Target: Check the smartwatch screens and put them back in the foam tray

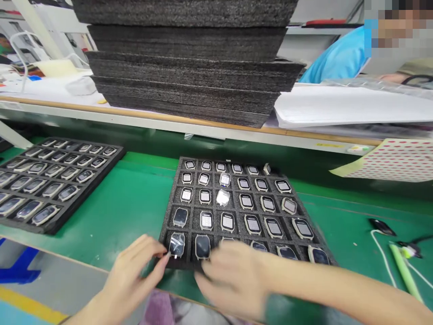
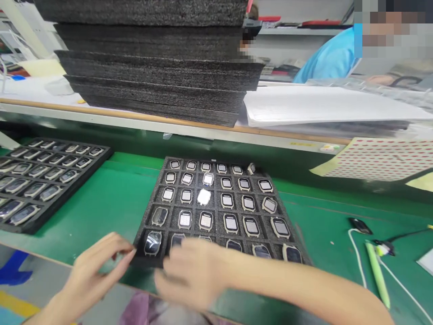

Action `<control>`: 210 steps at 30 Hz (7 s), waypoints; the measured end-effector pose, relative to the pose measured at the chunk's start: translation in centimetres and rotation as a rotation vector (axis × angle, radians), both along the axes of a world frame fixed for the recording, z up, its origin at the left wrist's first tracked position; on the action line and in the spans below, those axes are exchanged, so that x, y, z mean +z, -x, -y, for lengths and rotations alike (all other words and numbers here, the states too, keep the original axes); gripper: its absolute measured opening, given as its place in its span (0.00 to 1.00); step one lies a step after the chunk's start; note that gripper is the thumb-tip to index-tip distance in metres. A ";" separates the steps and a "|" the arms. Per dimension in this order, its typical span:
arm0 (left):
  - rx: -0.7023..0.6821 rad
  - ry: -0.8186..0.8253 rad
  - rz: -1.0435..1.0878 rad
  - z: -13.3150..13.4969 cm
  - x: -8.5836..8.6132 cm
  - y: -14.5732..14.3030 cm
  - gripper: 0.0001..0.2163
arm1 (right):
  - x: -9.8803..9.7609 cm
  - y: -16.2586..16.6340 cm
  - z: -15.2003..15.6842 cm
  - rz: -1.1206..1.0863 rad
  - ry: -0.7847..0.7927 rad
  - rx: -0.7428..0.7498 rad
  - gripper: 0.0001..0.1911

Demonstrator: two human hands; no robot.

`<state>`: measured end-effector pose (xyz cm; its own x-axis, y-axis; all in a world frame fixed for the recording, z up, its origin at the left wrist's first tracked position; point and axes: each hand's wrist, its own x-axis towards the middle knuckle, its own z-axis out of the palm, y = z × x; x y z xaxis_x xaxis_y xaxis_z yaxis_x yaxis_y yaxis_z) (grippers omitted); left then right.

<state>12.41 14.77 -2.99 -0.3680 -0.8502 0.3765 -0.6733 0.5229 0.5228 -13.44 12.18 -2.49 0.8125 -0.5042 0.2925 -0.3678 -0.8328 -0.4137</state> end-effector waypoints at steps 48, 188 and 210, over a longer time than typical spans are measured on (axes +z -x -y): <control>-0.101 -0.665 -0.476 5.6 -3.5 10.3 0.10 | -1.5 6.8 2.7 0.950 -1.437 -0.271 0.26; -0.167 -0.939 -1.038 5.2 -1.0 5.1 0.17 | -1.2 2.3 4.8 0.276 -0.795 -0.271 0.29; -0.179 -0.873 -1.054 3.9 -0.9 2.2 0.20 | -2.7 -5.5 7.6 -0.104 -0.206 -0.142 0.09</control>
<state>10.24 10.83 -3.90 -0.3728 -0.9242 -0.0831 0.2823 -0.1983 0.9386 -7.92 4.58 -5.22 0.7497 -0.6556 0.0902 -0.5246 -0.6718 -0.5229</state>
